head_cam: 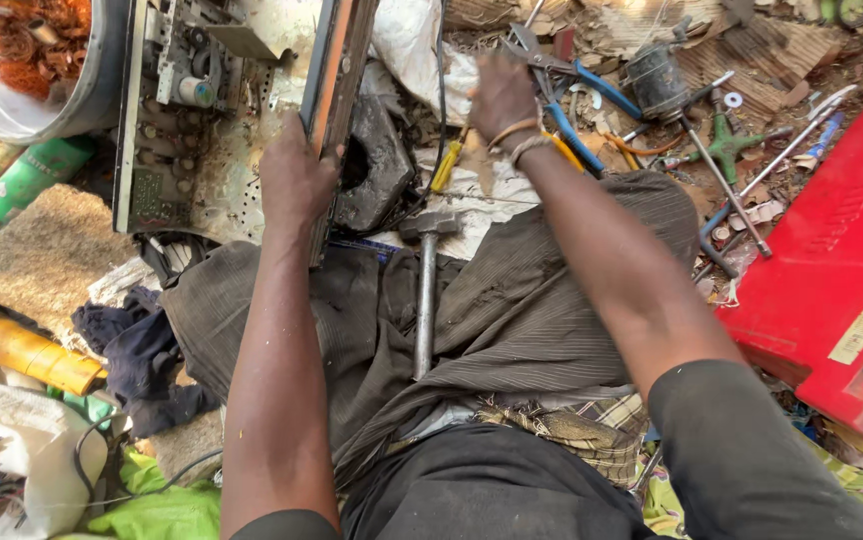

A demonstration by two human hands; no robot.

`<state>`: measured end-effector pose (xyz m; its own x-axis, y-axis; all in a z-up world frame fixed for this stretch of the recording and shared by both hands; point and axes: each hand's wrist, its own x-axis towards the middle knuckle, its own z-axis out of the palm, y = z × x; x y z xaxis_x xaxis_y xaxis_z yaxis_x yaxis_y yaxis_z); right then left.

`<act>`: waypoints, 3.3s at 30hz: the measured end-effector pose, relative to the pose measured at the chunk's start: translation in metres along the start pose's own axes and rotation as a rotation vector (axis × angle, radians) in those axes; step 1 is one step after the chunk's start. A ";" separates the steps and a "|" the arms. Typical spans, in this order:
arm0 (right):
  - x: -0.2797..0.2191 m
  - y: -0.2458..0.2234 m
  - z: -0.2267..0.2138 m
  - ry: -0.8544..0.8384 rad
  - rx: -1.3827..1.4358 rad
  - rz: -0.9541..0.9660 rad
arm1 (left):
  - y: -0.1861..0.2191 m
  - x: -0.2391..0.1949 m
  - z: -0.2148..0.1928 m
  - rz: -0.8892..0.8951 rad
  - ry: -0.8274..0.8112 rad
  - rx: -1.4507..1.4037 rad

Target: The person sits on the ground and uses a screwdriver and pliers to remove components from a metal electronic chassis. They unscrew parts, pull out wires, and separate a long metal strip from the main unit.

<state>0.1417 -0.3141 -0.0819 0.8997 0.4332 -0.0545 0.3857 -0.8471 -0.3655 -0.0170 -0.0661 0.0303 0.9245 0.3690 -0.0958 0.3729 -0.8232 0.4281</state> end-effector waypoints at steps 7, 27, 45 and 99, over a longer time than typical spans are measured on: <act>0.086 0.139 0.008 -0.089 -0.497 -0.242 | -0.011 -0.003 0.006 -0.025 0.022 -0.131; 0.061 0.188 -0.078 -0.147 -0.827 -0.522 | -0.026 0.019 -0.007 -0.067 -0.076 -0.127; -0.171 -0.025 -0.153 -0.311 0.993 0.059 | -0.065 0.012 0.022 0.024 -0.014 0.007; -0.147 -0.022 -0.103 -0.510 1.444 0.352 | -0.053 0.027 0.027 0.088 0.115 0.022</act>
<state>0.0217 -0.3912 0.0301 0.6225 0.5923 -0.5115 -0.6025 -0.0545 -0.7963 -0.0101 -0.0240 -0.0191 0.9390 0.3411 0.0451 0.2939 -0.8633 0.4103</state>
